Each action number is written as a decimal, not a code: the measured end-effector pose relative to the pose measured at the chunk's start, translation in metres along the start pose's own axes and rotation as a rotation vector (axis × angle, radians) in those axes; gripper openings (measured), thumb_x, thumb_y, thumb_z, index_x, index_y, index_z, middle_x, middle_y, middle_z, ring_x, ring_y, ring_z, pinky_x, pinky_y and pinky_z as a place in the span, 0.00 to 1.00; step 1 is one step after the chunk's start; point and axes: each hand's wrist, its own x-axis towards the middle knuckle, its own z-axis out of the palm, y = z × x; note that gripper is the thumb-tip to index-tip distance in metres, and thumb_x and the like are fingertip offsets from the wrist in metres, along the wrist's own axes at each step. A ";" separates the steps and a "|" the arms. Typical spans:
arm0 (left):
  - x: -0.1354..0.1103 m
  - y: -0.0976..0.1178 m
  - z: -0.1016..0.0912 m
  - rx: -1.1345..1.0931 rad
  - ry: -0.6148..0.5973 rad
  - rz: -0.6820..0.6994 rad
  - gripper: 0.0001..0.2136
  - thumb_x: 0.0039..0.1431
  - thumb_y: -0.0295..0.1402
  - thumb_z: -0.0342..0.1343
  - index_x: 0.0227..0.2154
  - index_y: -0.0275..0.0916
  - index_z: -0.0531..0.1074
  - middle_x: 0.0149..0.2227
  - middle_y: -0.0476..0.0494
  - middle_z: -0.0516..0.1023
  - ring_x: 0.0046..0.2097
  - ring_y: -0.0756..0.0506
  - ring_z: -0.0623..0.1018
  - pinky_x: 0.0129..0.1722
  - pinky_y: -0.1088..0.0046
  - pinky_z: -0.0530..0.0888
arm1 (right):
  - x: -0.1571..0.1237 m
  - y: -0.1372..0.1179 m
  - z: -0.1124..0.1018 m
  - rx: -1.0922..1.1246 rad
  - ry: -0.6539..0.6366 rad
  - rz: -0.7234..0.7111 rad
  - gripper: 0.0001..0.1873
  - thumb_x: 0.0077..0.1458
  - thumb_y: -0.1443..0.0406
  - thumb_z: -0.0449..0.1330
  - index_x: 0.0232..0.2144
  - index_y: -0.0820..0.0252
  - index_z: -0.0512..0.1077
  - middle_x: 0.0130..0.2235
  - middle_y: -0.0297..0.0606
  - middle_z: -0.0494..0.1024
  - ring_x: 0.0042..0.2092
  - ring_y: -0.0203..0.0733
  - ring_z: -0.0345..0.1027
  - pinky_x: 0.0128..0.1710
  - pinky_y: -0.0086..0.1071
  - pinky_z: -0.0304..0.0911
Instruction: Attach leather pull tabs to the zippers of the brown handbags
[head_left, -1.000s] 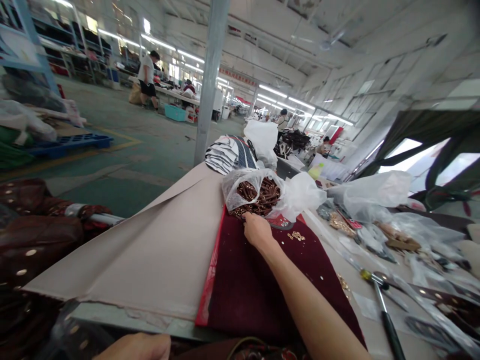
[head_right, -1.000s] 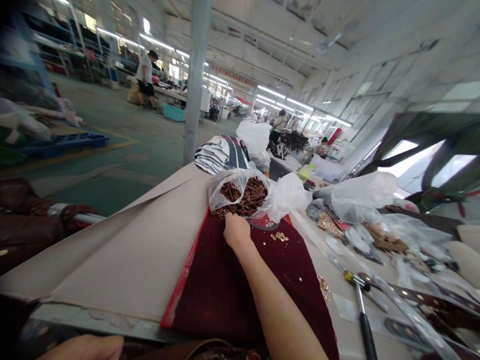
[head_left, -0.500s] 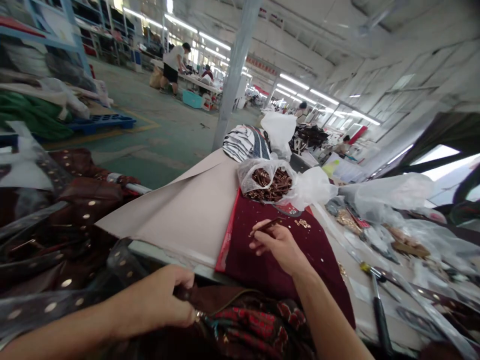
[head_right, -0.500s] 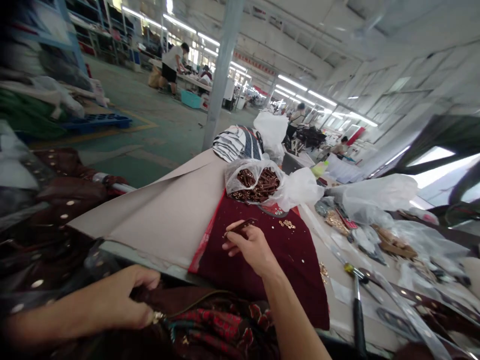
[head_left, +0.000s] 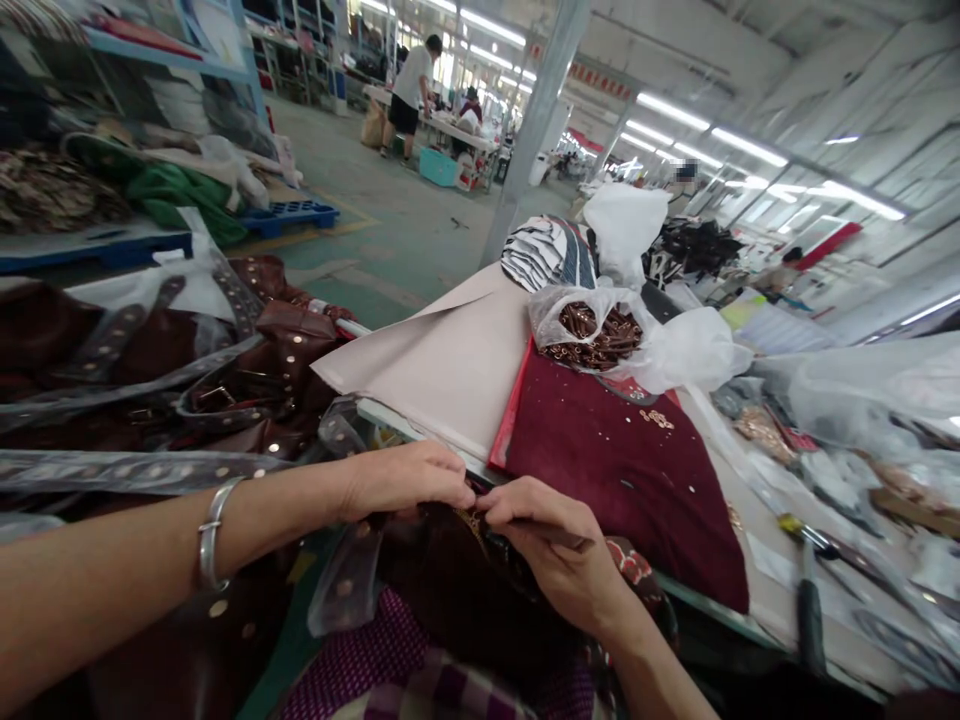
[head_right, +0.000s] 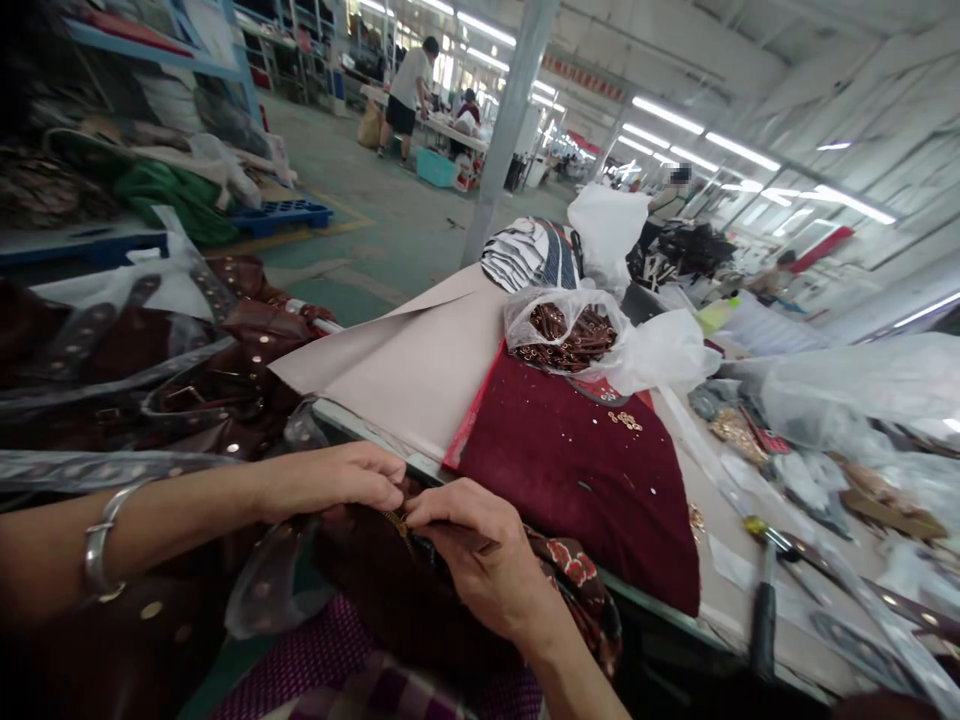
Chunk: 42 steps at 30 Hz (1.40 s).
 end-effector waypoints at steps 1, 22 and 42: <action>0.000 0.001 0.001 0.029 0.011 -0.009 0.14 0.45 0.45 0.55 0.26 0.40 0.63 0.23 0.54 0.57 0.24 0.51 0.57 0.21 0.75 0.53 | 0.000 -0.002 -0.001 -0.041 -0.025 -0.022 0.08 0.64 0.69 0.59 0.42 0.53 0.76 0.44 0.35 0.80 0.46 0.35 0.74 0.47 0.28 0.68; -0.039 0.031 0.017 0.250 0.133 0.104 0.12 0.50 0.43 0.58 0.29 0.39 0.71 0.27 0.53 0.71 0.30 0.48 0.68 0.26 0.75 0.61 | -0.041 -0.038 -0.024 -0.421 0.039 -0.197 0.09 0.64 0.73 0.56 0.43 0.55 0.71 0.43 0.37 0.78 0.42 0.35 0.71 0.41 0.28 0.67; 0.132 0.067 -0.003 1.751 0.701 1.256 0.12 0.69 0.28 0.47 0.48 0.35 0.73 0.46 0.42 0.77 0.49 0.42 0.72 0.52 0.62 0.66 | -0.004 0.075 -0.075 -0.977 0.426 -0.152 0.10 0.67 0.70 0.50 0.44 0.63 0.72 0.47 0.44 0.78 0.46 0.47 0.70 0.49 0.41 0.68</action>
